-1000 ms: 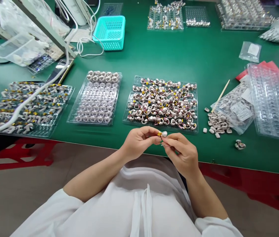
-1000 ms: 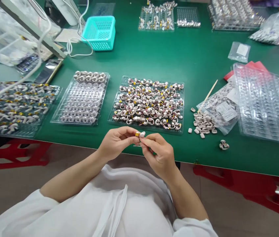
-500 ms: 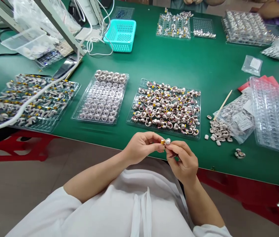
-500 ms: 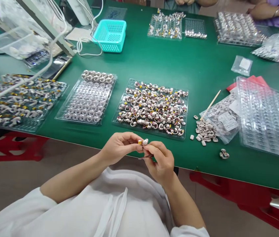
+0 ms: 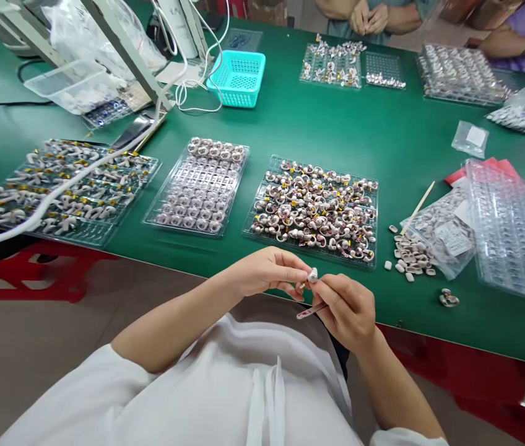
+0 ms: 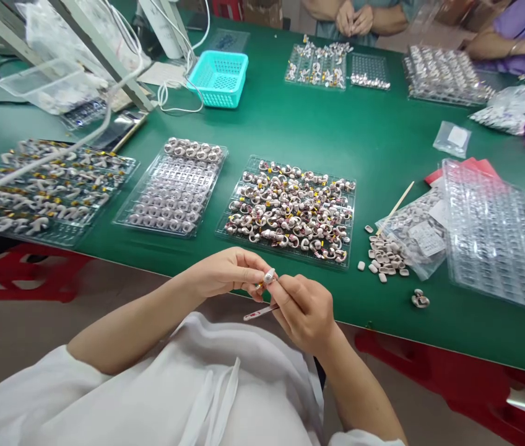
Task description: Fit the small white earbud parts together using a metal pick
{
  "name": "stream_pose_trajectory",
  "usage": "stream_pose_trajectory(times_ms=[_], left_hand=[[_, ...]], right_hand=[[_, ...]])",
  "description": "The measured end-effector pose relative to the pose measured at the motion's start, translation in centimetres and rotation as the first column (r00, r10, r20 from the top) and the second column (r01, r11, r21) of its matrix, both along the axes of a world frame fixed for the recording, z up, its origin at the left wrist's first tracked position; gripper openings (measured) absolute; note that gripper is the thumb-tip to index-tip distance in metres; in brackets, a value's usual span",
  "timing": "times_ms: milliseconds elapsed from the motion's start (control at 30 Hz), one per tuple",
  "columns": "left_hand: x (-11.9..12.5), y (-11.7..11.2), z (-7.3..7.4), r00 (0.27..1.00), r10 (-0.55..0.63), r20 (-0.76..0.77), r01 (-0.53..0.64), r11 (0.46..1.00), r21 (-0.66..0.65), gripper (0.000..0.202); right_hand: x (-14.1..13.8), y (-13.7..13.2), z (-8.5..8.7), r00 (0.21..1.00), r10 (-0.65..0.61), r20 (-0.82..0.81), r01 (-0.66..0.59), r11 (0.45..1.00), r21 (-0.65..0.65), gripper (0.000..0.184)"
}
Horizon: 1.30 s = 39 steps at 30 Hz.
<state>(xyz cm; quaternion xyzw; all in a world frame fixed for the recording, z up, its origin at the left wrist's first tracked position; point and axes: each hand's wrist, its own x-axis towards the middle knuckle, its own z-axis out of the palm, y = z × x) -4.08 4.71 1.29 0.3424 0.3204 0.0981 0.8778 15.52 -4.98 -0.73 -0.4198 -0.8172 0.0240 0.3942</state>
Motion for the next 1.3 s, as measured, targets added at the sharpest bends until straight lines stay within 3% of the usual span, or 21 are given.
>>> stream_pose_trajectory(times_ms=[200, 300, 367, 433, 567, 700, 800, 900, 967, 1033, 1167, 1300], left_hand=[[0.2, -0.1, 0.3, 1.0, -0.019, -0.02, 0.02, 0.999, 0.027, 0.022], [0.5, -0.5, 0.2, 1.0, 0.013, -0.024, -0.012, 0.999, 0.05, 0.023], [0.5, -0.7, 0.5, 0.997, 0.068, -0.024, -0.066, 0.994, 0.086, 0.024], [0.5, -0.9, 0.9, 0.991, 0.135, -0.016, -0.132, 0.983, 0.127, 0.025], [0.6, -1.4, 1.5, 0.973, 0.232, -0.014, -0.227, 0.961, 0.16, 0.028], [0.8, -1.8, 1.3, 0.952, 0.306, -0.019, -0.295, 0.932, 0.209, 0.026], [0.9, -1.8, 1.3, 0.942, 0.333, -0.03, -0.313, 0.909, 0.274, 0.022], [0.9, -1.8, 1.4, 0.933, 0.359, -0.041, -0.328, 0.889, 0.321, 0.019], [0.9, -1.9, 1.3, 0.928, 0.37, -0.053, -0.331, 0.88, 0.342, 0.018], [1.0, -1.9, 1.1, 0.926, 0.37, -0.067, -0.322, 0.872, 0.369, 0.018], [1.1, -2.2, 0.3, 0.925, 0.369, -0.085, -0.285, 0.827, 0.484, 0.018], [1.3, -2.5, 0.1, 0.922, 0.377, -0.086, -0.257, 0.763, 0.594, 0.018]], right_hand=[[1.1, 0.4, 0.9, 0.989, 0.118, 0.086, -0.112, 0.991, -0.067, 0.046], [1.3, 0.3, 1.1, 0.988, 0.145, -0.049, -0.151, 0.978, -0.143, 0.048], [1.4, -0.1, 1.2, 0.971, 0.069, -0.23, -0.119, 0.971, -0.207, 0.046], [1.3, -0.7, 1.2, 0.913, -0.092, -0.399, -0.03, 0.957, -0.289, 0.039], [1.0, -1.9, 0.5, 0.773, -0.341, -0.535, 0.147, 0.916, -0.372, 0.03], [1.0, -2.6, -1.0, 0.791, -0.455, -0.408, 0.308, 0.874, -0.375, 0.029], [1.8, -2.9, -2.0, 0.843, -0.479, -0.245, 0.356, 0.838, -0.415, 0.028], [2.8, -3.2, -2.0, 0.853, -0.502, -0.145, 0.4, 0.806, -0.436, 0.023], [3.2, -3.5, -1.6, 0.827, -0.535, -0.174, 0.417, 0.79, -0.45, 0.022], [3.2, -3.8, -1.1, 0.776, -0.545, -0.316, 0.36, 0.795, -0.488, 0.022], [1.9, -3.9, -0.2, 0.58, -0.433, -0.69, 0.128, 0.885, -0.448, 0.021], [0.1, -3.1, 0.3, 0.475, -0.324, -0.818, 0.013, 0.932, -0.362, 0.019]])
